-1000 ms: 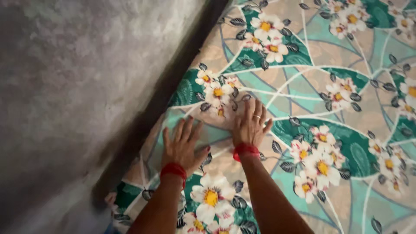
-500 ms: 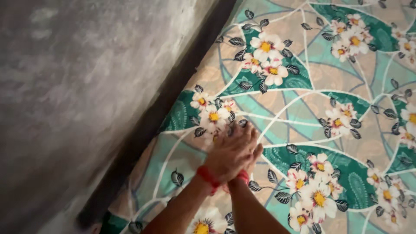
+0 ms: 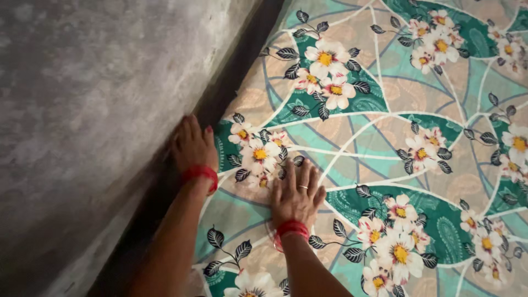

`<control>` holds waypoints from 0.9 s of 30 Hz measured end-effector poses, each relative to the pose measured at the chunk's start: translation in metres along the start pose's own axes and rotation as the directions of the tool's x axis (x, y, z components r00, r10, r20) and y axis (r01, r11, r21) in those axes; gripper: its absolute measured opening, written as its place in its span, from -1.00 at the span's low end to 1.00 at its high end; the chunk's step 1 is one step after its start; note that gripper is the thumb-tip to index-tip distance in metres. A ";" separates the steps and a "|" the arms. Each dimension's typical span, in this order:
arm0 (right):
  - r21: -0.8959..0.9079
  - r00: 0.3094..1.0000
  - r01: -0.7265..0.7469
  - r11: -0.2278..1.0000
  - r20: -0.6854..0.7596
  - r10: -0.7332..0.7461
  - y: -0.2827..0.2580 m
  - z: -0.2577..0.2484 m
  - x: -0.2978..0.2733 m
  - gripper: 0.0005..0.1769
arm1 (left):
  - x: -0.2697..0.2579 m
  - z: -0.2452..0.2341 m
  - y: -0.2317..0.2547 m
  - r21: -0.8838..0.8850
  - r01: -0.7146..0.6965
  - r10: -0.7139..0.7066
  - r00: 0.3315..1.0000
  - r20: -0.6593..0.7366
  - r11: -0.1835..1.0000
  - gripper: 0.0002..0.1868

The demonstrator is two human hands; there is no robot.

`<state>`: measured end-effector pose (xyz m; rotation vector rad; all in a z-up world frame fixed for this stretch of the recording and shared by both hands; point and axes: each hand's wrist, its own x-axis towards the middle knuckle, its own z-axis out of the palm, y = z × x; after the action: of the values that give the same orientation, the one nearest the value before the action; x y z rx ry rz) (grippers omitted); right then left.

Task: The person smooths a floral-patterned bed sheet by hand across a bed surface, repeatedly pressing and adjusting the fabric to remove wrinkles. The person then picks up a pink floral garment and places it on the smoothed sheet.

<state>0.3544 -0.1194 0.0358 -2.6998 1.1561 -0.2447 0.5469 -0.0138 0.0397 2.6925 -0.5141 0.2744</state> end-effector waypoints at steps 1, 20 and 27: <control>0.003 1.000 0.003 1.000 0.003 -0.003 0.001 -0.001 0.000 -0.36 | -0.010 -0.003 0.006 0.048 -0.032 0.041 0.978 -0.205 0.998 -0.39; -0.109 0.995 -0.096 0.989 -0.046 0.092 0.025 0.011 -0.026 -0.35 | -0.122 0.007 0.056 0.043 -0.383 0.369 0.911 0.186 0.923 -0.38; -0.176 0.920 -0.389 0.904 -0.020 0.392 0.159 -0.035 -0.209 -0.21 | -0.123 -0.003 0.057 -0.028 -0.392 0.390 0.899 0.198 0.919 -0.41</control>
<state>0.0929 -0.0786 0.0152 -2.5251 1.7530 -0.0596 0.4118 -0.0227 0.0292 2.6208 -1.1237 0.1119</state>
